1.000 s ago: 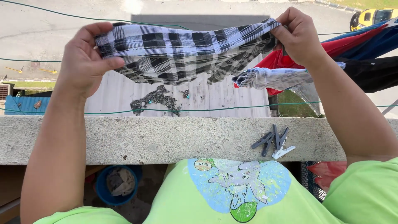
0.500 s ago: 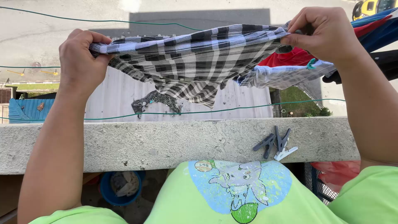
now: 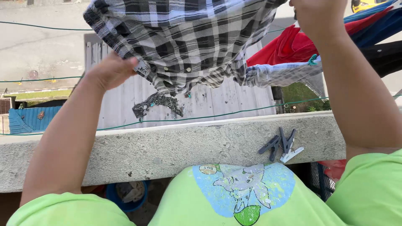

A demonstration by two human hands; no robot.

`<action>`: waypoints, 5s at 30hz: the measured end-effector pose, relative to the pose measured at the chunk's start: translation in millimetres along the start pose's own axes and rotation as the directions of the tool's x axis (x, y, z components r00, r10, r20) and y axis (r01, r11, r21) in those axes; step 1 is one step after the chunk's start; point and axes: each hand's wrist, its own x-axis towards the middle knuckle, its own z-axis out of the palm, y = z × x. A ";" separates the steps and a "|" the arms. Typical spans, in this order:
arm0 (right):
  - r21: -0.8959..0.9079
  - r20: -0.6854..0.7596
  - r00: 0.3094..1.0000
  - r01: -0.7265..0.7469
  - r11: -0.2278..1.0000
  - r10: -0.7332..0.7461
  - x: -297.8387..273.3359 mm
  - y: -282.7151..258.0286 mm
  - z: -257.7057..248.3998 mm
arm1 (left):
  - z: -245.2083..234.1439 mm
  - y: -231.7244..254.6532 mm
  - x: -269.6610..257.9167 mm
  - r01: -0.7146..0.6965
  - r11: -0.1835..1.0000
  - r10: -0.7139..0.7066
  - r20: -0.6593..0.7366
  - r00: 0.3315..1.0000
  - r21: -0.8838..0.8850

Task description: Hanging wet clothes onto a laundry line on an outdoor balcony using clothespins.

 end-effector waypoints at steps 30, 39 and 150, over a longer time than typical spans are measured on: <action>0.463 0.886 0.401 -0.803 0.376 -0.233 -38.6 -108.7 108.4 | -41.3 -64.4 24.0 0.484 0.319 -0.083 -0.485 0.871 0.815; 0.512 0.841 0.499 -0.614 0.600 -0.208 -53.0 -144.7 121.4 | -46.4 -80.9 25.5 0.485 0.178 -0.147 -0.464 0.873 0.856; 0.260 0.787 -0.390 -0.493 -0.830 0.478 -338.4 -427.7 -381.0 | 453.9 -172.7 -132.8 -0.746 0.660 -0.466 0.829 -0.309 0.093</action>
